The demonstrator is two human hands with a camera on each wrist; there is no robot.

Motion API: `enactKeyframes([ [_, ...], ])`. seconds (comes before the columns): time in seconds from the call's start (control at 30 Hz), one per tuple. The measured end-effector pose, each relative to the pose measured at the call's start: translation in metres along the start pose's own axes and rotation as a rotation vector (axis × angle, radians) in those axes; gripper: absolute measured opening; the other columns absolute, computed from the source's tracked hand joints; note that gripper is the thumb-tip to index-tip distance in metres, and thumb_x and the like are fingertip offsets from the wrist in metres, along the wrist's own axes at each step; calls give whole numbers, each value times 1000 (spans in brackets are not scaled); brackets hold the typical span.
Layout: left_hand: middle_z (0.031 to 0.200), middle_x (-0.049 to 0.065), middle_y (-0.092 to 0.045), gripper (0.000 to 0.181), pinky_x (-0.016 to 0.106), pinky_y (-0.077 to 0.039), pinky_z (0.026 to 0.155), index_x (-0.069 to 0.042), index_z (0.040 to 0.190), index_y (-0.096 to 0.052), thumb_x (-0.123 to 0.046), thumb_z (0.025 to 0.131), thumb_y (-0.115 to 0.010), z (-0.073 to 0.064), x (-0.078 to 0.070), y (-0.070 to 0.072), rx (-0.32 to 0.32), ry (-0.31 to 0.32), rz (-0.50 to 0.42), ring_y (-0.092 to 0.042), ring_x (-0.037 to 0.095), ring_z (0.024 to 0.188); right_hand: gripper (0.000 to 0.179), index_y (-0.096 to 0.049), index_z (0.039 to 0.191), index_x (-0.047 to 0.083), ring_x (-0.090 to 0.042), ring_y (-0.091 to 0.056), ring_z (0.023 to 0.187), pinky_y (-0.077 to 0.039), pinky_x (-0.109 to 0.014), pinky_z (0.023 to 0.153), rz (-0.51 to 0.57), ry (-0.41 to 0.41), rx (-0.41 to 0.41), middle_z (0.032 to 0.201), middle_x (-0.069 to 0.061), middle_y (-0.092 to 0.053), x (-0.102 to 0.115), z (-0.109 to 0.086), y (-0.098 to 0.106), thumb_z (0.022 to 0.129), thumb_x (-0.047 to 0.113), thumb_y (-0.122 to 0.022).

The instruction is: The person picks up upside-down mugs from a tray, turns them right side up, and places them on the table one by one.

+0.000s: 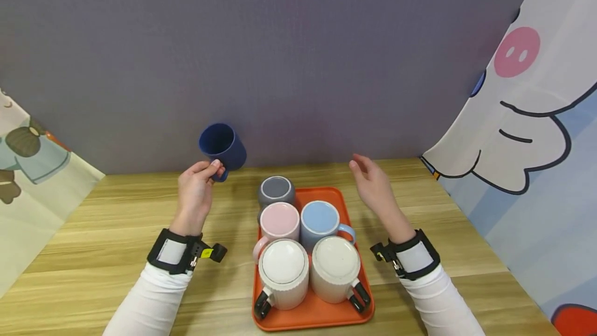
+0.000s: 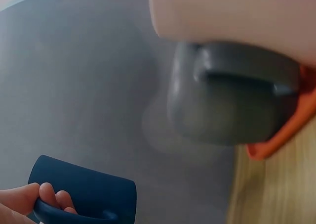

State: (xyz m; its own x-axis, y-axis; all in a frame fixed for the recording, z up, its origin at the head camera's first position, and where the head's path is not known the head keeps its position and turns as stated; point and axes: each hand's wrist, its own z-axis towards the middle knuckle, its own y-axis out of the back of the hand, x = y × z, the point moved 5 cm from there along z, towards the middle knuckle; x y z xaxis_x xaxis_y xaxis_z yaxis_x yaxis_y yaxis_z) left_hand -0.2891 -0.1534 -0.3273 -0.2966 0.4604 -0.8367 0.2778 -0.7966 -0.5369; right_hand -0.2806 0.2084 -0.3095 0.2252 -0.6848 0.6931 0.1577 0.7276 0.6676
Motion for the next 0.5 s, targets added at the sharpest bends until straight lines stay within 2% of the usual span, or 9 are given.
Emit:
enactKeyframes([
  [0.3,61,0,-60,28,21,-52,62,-6,60,-57,9,83,-64,11,6,23,-49,4,71,-60,10,54,51,-41,136,-11,-50,-40,125,-30,-59,105,-169,89,-37,134,-34,-45,-21,-1,-7,101,27,-42],
  [0.5,62,-1,-61,26,21,-52,63,-6,63,-57,7,84,-64,16,9,34,-66,13,108,-61,9,55,54,-40,135,-12,-56,-37,123,-29,-64,102,-248,73,-35,133,-40,-41,-35,-4,-10,101,30,-43],
])
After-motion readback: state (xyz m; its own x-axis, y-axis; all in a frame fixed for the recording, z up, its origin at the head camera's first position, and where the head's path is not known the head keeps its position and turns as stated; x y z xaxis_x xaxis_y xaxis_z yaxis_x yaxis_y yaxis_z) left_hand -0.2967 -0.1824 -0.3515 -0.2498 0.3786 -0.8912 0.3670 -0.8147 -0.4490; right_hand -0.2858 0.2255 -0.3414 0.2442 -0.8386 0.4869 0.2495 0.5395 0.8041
